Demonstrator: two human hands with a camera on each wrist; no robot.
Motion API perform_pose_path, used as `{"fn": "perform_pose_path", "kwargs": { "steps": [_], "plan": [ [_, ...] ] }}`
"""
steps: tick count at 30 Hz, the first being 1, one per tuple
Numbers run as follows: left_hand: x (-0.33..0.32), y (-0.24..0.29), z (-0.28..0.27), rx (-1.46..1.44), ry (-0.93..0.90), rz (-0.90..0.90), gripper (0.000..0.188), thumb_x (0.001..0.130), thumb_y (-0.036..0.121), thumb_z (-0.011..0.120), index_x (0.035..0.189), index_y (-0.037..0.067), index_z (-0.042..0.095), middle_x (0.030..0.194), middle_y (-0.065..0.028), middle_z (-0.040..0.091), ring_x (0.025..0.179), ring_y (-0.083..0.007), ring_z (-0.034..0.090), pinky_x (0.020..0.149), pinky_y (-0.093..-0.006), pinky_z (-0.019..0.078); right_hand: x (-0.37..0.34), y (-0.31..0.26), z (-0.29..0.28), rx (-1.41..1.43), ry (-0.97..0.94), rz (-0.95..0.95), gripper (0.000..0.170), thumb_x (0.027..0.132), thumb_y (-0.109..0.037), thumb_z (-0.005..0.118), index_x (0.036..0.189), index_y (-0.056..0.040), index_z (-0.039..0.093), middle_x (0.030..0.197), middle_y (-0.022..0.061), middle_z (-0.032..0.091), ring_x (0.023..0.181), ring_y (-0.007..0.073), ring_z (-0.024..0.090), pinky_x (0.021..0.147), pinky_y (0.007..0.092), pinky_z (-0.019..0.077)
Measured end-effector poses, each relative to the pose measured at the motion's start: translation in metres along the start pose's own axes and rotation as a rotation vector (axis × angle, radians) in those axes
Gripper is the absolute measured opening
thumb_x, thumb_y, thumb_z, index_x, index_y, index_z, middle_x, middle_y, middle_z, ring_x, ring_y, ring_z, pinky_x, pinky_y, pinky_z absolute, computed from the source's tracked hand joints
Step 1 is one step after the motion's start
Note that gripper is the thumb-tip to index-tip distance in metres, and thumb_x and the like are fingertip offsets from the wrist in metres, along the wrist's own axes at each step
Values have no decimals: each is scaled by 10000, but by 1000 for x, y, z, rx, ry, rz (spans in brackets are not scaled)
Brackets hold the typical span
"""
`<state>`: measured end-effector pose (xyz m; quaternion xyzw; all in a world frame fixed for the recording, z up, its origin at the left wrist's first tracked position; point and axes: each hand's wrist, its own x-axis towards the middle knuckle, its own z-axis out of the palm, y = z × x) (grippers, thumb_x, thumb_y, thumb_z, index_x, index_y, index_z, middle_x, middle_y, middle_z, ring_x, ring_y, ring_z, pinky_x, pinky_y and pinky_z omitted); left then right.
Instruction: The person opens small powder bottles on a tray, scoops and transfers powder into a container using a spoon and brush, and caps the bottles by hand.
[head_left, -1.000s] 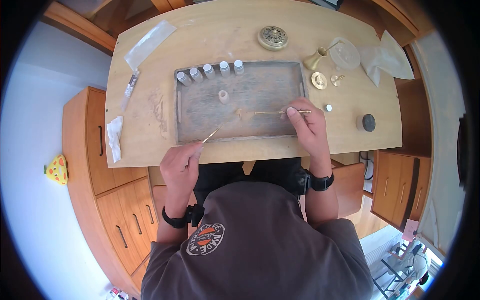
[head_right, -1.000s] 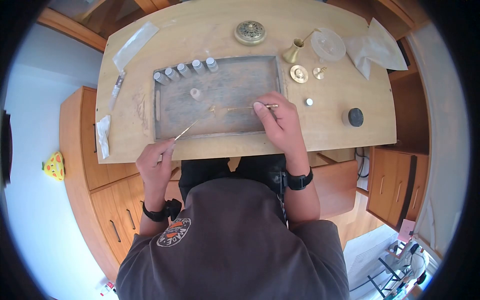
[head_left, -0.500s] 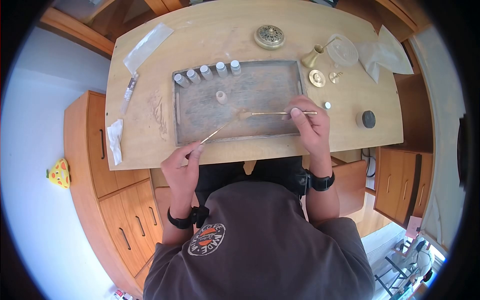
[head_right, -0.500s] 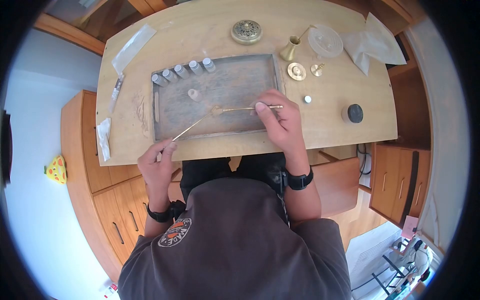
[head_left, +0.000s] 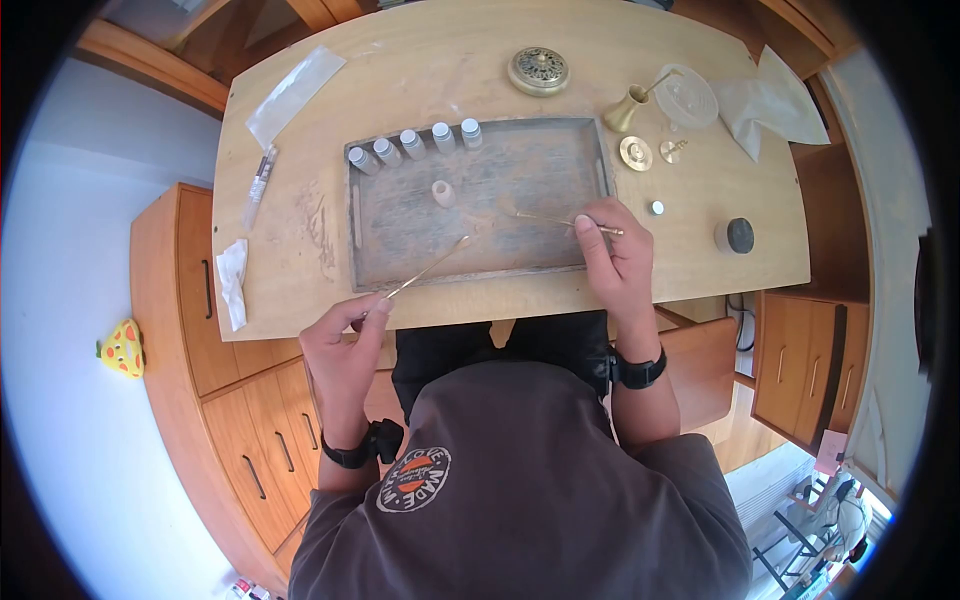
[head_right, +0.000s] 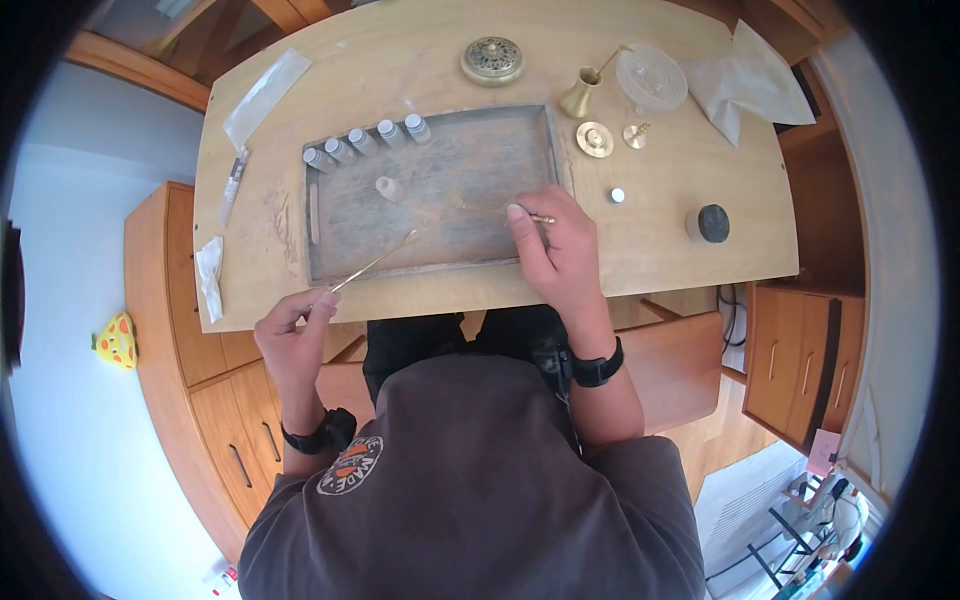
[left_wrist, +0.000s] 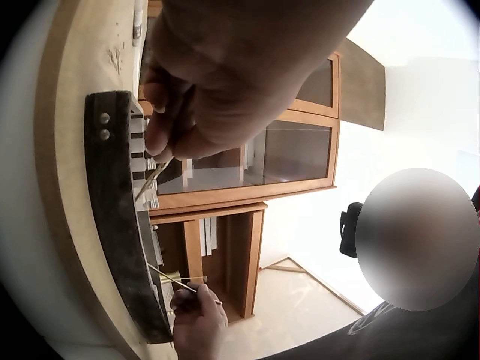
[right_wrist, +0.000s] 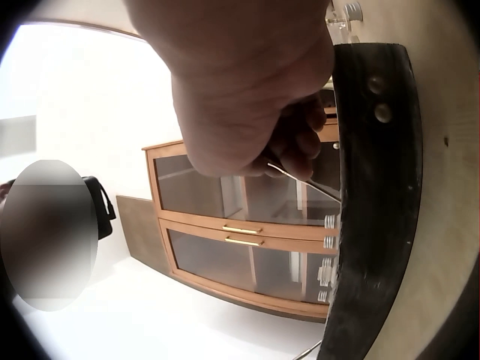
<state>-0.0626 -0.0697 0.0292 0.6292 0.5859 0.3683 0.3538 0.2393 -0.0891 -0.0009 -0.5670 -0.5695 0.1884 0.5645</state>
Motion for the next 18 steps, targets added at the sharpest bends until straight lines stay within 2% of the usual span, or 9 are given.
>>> {"fn": "perform_pose_path", "kwargs": {
  "steps": [5, 8, 18],
  "plan": [
    [3, 8, 10, 36, 14, 73, 97, 809, 25, 748, 894, -18, 733, 748, -30, 688, 673, -54, 548, 636, -212, 449, -2, -7, 8, 12, -24, -46, 56, 878, -25, 619, 843, 17, 631, 725, 115, 592, 656, 242, 561, 614, 319, 446],
    [5, 6, 14, 67, 14, 122, 112, 808, 68, 748, 897, 0, 741, 757, -55, 714, 638, -77, 578, 591, -220, 467, -4, -9, 12, 28, -32, -76, 54, 874, -20, 621, 836, 19, 628, 706, 111, 590, 648, 248, 549, 603, 327, 440],
    [5, 3, 21, 27, 46, 80, 110, 810, 56, 743, 898, -10, 740, 742, -53, 707, 640, -67, 568, 612, -221, 465, -4, -11, 13, 86, -6, -103, 58, 863, -8, 624, 815, 23, 631, 707, 108, 607, 660, 257, 563, 606, 339, 444]
  ]
}}
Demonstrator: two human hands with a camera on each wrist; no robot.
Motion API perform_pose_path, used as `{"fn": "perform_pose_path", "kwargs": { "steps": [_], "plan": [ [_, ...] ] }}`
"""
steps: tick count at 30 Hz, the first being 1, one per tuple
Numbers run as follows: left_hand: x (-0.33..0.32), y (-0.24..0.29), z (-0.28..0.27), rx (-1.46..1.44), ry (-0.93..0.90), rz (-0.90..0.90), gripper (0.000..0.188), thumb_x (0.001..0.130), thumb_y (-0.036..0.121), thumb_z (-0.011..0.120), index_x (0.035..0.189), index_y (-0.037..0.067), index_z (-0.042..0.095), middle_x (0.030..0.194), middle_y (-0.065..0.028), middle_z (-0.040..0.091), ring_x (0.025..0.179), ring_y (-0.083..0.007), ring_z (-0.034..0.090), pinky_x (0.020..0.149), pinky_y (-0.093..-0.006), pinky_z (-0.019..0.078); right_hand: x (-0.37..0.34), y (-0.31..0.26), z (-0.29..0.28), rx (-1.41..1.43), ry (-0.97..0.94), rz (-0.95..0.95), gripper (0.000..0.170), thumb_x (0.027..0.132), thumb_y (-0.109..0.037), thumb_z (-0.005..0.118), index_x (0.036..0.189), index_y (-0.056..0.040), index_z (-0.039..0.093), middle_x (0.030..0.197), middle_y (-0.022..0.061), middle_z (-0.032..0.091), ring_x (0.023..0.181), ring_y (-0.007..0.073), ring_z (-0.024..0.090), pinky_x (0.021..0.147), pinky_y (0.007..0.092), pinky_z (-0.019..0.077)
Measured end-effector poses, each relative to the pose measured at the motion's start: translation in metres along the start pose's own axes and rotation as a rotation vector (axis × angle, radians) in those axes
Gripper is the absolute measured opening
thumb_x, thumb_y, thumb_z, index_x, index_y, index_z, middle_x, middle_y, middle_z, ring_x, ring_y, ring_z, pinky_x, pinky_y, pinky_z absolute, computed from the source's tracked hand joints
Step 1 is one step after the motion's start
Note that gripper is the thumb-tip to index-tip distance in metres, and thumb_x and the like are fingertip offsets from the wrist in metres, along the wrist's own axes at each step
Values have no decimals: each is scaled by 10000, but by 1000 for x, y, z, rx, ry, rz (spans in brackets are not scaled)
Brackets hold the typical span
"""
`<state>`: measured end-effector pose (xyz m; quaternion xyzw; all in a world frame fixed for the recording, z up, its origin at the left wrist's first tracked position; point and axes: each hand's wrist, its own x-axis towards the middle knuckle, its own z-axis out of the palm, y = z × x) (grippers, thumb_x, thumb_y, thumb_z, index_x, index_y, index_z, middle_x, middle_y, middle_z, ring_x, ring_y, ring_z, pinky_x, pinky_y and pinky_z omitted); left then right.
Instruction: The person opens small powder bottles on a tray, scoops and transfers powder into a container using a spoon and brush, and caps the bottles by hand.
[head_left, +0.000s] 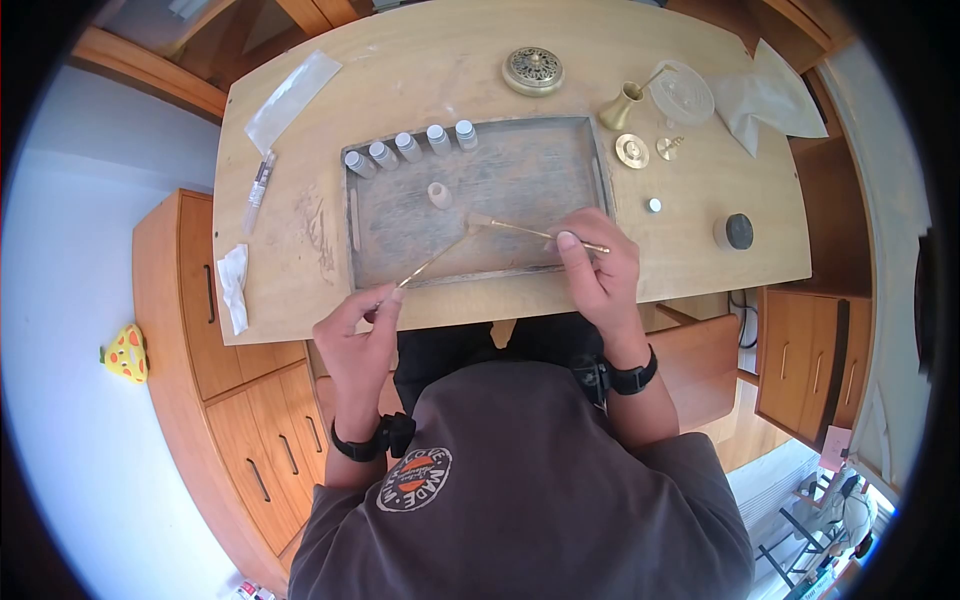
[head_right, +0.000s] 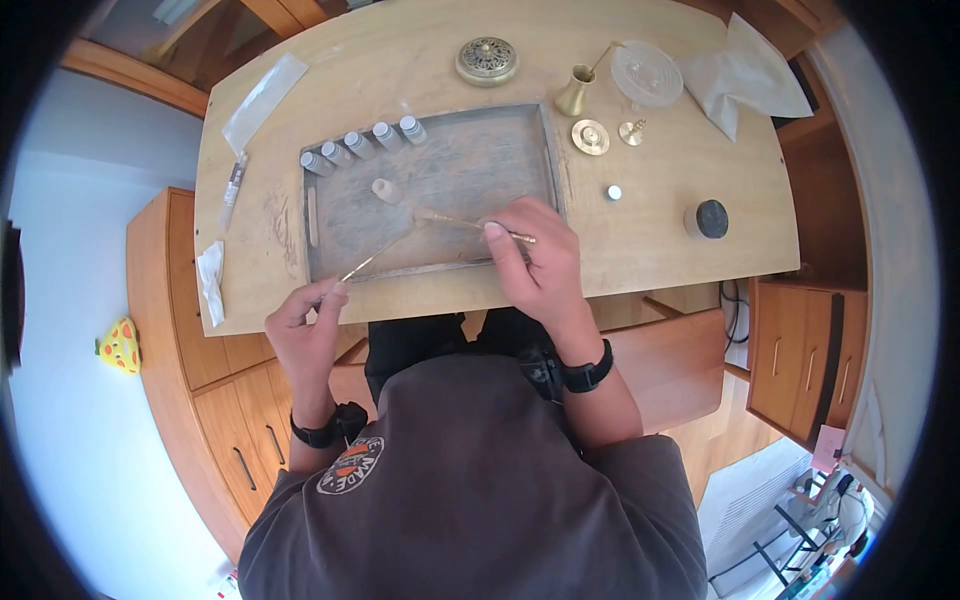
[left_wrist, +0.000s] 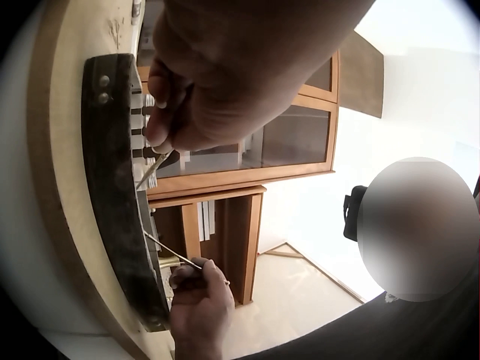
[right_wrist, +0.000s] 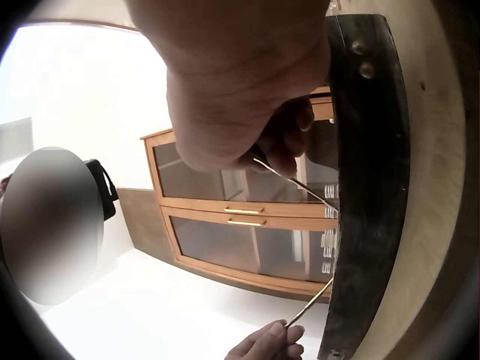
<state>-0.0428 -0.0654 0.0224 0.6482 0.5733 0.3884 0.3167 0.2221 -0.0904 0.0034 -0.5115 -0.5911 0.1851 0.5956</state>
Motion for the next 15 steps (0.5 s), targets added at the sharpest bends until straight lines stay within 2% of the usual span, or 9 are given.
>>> {"fn": "perform_pose_path", "kwargs": {
  "steps": [2, 6, 9, 11, 15],
  "plan": [
    [-1, 0, -3, -8, 2, 9, 82, 832, 34, 731, 894, -19, 730, 761, -58, 707, 692, -78, 619, 663, -217, 476, 2, -3, -2, 8, 59, -48, 69, 864, -14, 623, 809, 28, 628, 708, 112, 608, 665, 262, 570, 614, 342, 449],
    [1, 2, -15, 15, 25, -43, 81, 830, 31, 732, 894, -19, 730, 771, -61, 711, 706, -86, 636, 676, -219, 486, 1, -8, -10, -48, 95, -92, 65, 855, -6, 617, 803, 31, 625, 703, 117, 604, 657, 266, 565, 609, 347, 441],
    [4, -5, -22, 31, 56, -12, 93, 827, 33, 733, 903, -21, 731, 759, -56, 704, 688, -75, 611, 659, -217, 474, -5, -16, -15, -145, 72, -50, 33, 832, 13, 614, 804, 27, 620, 697, 119, 592, 643, 277, 553, 598, 350, 428],
    [7, -8, -25, 111, 16, 11, 129, 819, 63, 738, 929, -5, 736, 747, -66, 697, 655, -92, 572, 613, -228, 468, -8, -16, -14, -217, 72, -116, 25, 798, 41, 620, 804, 18, 613, 696, 114, 583, 628, 281, 541, 583, 356, 414],
    [8, -5, -21, 114, 5, 34, 117, 826, 49, 737, 928, -9, 741, 737, -36, 689, 663, -65, 545, 634, -218, 447, -11, -20, -6, -243, 58, -157, 59, 775, 56, 632, 805, 10, 610, 699, 108, 583, 625, 282, 540, 576, 362, 409]
  ]
}}
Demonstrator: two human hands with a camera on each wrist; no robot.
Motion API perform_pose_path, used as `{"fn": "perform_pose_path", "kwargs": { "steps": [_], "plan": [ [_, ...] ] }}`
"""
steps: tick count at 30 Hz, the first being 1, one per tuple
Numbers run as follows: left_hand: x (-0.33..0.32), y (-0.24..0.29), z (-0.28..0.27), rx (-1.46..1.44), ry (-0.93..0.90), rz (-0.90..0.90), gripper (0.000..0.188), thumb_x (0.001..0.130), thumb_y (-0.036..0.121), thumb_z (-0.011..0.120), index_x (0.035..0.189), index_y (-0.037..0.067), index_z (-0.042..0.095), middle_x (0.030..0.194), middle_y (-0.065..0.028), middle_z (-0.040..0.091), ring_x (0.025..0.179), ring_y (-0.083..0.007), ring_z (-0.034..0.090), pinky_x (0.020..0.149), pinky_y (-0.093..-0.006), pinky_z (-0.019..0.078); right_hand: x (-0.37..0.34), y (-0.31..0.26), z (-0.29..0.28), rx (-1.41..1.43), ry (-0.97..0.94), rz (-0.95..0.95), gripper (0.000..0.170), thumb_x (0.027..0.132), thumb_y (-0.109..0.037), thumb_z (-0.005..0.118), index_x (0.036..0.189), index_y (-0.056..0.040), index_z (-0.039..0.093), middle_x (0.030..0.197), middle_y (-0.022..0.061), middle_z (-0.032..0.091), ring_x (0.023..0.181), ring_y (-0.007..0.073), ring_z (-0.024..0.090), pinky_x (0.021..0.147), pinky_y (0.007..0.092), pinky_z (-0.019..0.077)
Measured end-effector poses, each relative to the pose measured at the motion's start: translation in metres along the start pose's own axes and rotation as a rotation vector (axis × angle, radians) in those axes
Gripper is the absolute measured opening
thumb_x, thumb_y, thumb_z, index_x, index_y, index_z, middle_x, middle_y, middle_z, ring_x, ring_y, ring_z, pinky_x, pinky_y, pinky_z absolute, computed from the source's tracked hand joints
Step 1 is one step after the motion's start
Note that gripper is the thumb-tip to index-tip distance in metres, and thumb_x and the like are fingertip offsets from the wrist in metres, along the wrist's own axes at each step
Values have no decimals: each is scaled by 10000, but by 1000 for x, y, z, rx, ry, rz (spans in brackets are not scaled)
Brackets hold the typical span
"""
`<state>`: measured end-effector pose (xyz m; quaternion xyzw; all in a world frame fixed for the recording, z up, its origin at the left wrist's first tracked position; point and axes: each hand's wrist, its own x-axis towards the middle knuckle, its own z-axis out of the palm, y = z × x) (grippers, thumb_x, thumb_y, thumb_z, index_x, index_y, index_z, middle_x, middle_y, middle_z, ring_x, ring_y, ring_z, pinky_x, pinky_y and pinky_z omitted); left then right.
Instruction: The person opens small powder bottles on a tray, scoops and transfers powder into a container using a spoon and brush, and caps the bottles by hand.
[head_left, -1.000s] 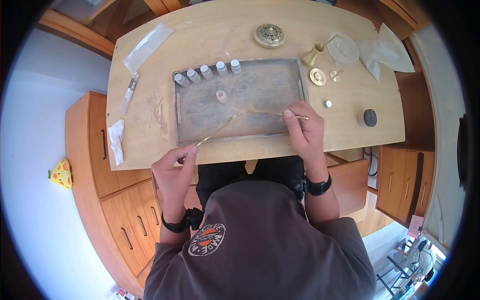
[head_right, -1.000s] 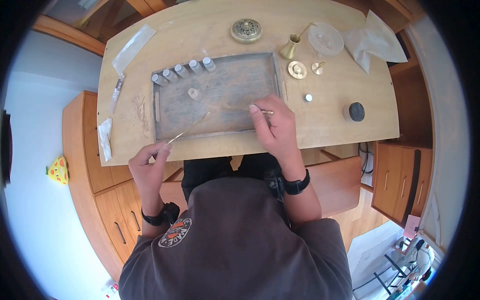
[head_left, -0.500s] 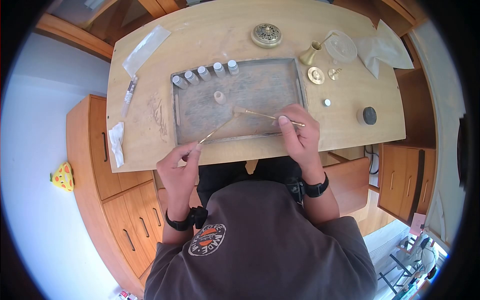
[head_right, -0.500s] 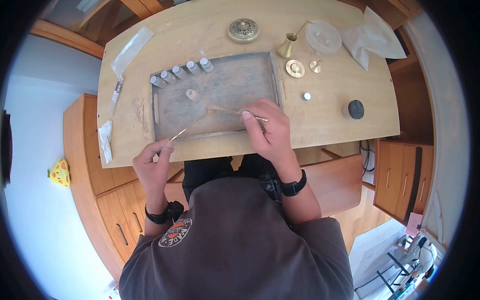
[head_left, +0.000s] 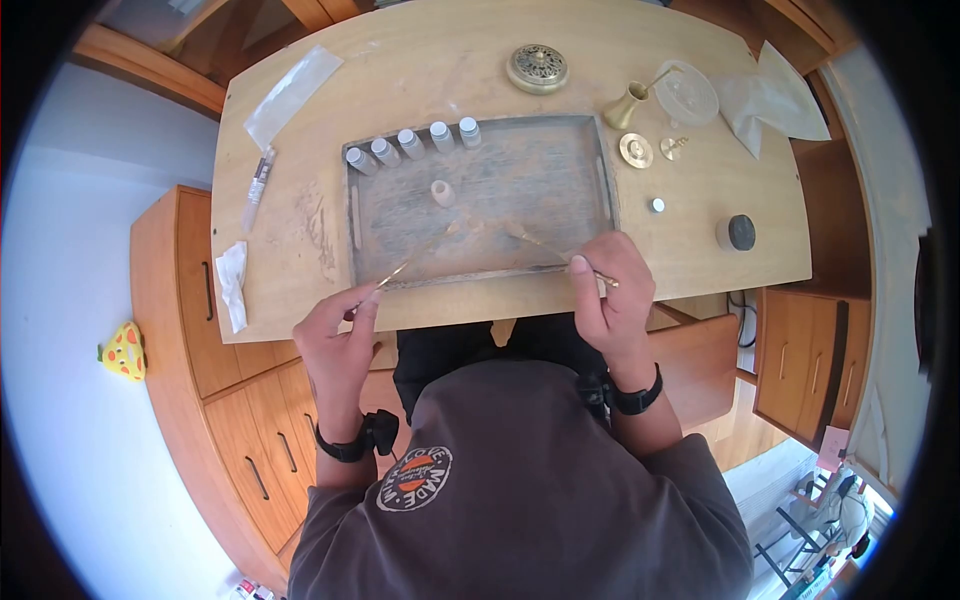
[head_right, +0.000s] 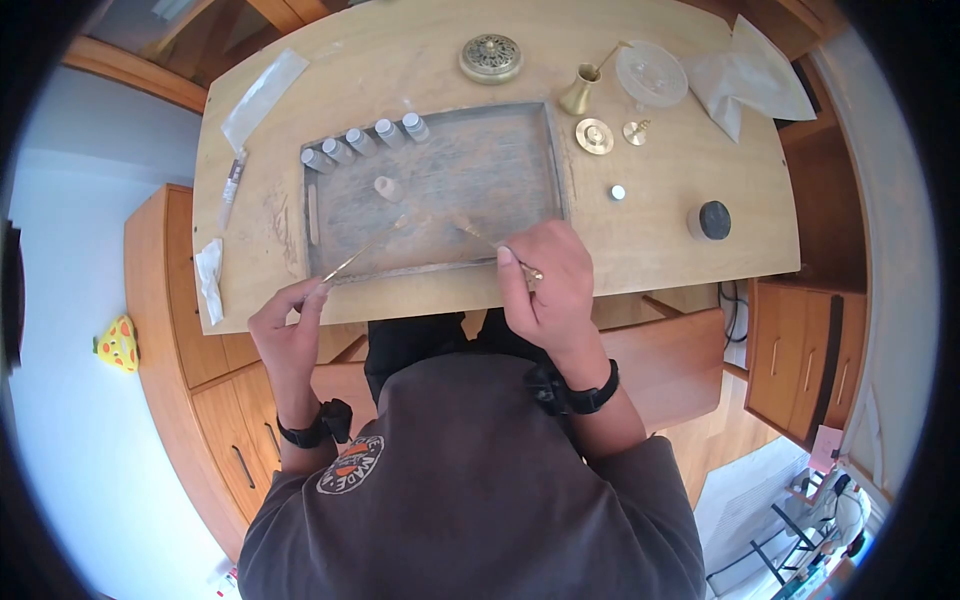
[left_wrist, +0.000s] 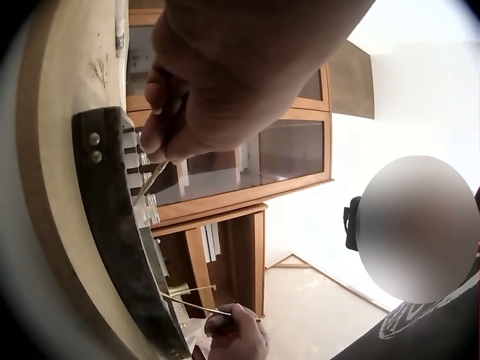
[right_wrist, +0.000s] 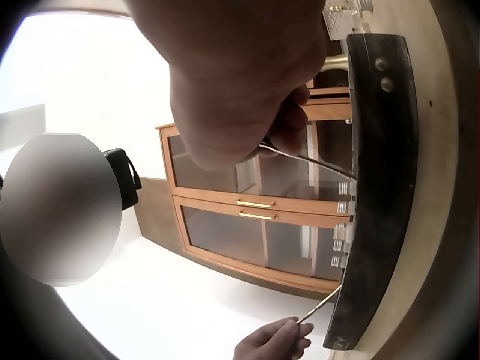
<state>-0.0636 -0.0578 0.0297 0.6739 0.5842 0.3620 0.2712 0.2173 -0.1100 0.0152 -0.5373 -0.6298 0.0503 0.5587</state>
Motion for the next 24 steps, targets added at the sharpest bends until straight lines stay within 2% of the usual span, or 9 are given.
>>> {"fn": "perform_pose_path", "kwargs": {
  "steps": [5, 12, 24],
  "plan": [
    [0, 1, 7, 2, -26, 75, 117, 824, 52, 736, 925, -6, 743, 761, -51, 702, 669, -78, 553, 645, -228, 458, -1, 0, 12, 9, -7, -20, 60, 768, 56, 639, 799, 10, 615, 681, 104, 569, 605, 277, 526, 570, 369, 402],
    [-4, 3, 10, -7, -53, 54, 123, 815, 52, 740, 922, -8, 742, 782, -69, 709, 685, -83, 562, 656, -232, 463, 1, 0, 22, 41, -1, -60, 55, 769, 38, 647, 798, 5, 616, 645, 97, 528, 583, 271, 501, 565, 372, 392],
    [-6, 4, 14, 10, -37, 33, 121, 808, 51, 746, 913, -9, 741, 762, -66, 706, 671, -84, 562, 648, -233, 464, 7, -7, 23, 26, -27, -120, 54, 764, 27, 640, 807, 2, 620, 745, 119, 620, 643, 279, 551, 610, 369, 436]
  ]
}}
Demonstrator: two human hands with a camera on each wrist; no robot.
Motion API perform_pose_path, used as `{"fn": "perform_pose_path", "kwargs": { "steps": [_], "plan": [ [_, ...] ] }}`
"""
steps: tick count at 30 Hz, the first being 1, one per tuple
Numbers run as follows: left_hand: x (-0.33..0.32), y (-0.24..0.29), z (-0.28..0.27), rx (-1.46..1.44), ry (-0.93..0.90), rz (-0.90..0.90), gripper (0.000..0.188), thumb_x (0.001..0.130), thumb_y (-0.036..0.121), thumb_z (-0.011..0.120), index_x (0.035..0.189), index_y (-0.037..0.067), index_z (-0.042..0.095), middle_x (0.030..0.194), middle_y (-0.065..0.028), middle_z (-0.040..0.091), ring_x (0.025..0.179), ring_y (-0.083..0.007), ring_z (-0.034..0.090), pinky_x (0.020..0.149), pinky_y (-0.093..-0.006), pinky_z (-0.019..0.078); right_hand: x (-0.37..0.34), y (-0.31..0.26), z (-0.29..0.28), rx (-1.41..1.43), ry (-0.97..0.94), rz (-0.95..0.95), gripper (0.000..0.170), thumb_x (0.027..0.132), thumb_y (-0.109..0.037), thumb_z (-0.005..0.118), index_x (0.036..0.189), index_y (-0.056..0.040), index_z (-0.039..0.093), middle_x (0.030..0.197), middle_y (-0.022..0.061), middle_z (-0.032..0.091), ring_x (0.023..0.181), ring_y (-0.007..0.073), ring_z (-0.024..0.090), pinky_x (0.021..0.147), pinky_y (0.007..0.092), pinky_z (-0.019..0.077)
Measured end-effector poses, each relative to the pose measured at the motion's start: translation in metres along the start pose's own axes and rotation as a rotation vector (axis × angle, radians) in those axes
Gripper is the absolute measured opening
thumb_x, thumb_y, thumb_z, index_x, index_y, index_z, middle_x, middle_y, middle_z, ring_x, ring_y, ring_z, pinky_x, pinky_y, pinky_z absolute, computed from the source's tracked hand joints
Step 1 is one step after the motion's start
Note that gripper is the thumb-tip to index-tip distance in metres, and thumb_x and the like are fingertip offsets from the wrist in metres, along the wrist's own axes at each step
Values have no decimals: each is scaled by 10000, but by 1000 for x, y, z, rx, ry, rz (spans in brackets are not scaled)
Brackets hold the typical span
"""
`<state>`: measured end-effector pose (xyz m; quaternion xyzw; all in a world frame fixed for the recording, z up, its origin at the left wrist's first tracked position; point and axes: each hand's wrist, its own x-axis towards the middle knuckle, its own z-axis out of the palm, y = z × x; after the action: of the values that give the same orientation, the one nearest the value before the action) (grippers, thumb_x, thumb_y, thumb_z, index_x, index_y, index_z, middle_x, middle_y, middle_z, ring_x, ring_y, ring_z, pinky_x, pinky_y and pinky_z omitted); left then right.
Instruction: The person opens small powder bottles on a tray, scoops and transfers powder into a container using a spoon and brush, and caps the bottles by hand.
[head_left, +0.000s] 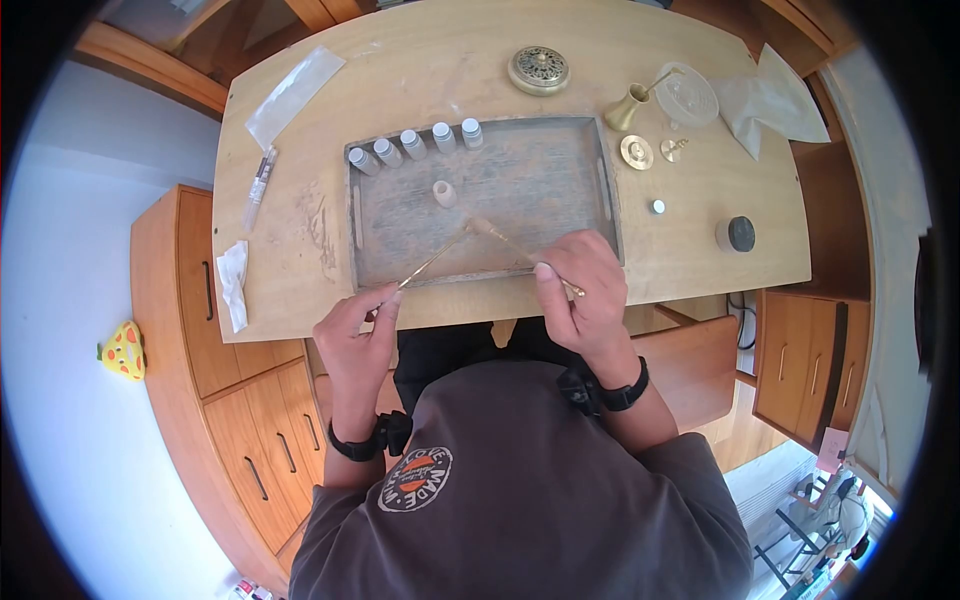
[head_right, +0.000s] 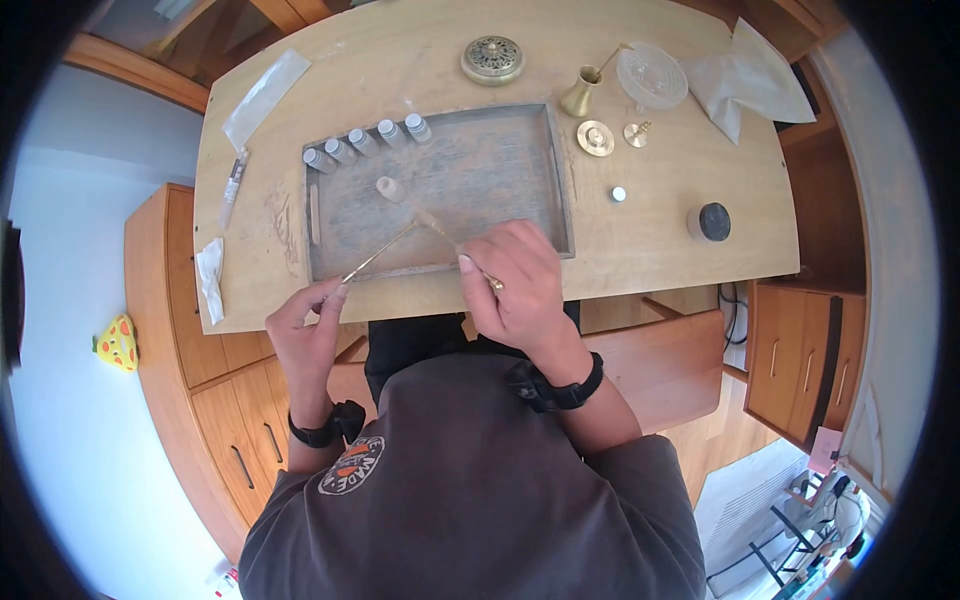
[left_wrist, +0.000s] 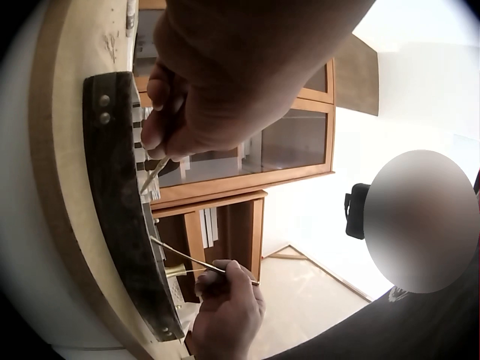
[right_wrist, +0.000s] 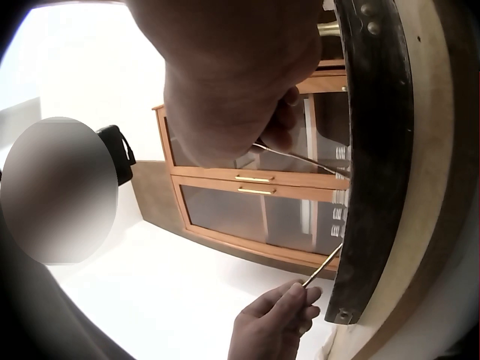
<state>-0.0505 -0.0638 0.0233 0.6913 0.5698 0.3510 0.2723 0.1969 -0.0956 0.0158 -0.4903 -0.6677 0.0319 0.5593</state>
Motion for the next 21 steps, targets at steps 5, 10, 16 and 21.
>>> {"fn": "perform_pose_path", "kwargs": {
  "steps": [5, 10, 16, 21],
  "plan": [
    [-1, -1, 0, -12, 28, -16, 125, 809, 58, 752, 913, -10, 741, 745, -50, 699, 661, -75, 550, 634, -229, 459, 1, 5, -6, -48, 8, 55, 67, 762, 39, 639, 815, 5, 618, 709, 112, 589, 642, 289, 552, 595, 380, 426],
    [-1, 0, -6, -19, 43, -43, 125, 812, 64, 755, 911, -10, 741, 731, -38, 691, 647, -68, 535, 626, -222, 451, 2, 10, -3, -73, 20, 48, 84, 763, 44, 644, 832, 5, 614, 699, 108, 568, 637, 288, 542, 591, 380, 417],
    [-1, 0, -6, -28, 32, -34, 119, 820, 57, 748, 915, -13, 739, 716, -29, 682, 646, -64, 531, 622, -218, 443, -4, 7, 2, -9, -7, 75, 82, 767, 38, 649, 834, 6, 614, 703, 109, 571, 636, 287, 536, 603, 377, 422],
    [-1, -3, -3, -14, 22, -30, 117, 802, 51, 742, 910, 6, 736, 765, -89, 711, 636, -112, 610, 617, -241, 487, -4, 4, 4, 24, -6, 65, 69, 773, 32, 650, 826, 7, 614, 700, 109, 573, 633, 287, 533, 608, 380, 426]
  ]
}}
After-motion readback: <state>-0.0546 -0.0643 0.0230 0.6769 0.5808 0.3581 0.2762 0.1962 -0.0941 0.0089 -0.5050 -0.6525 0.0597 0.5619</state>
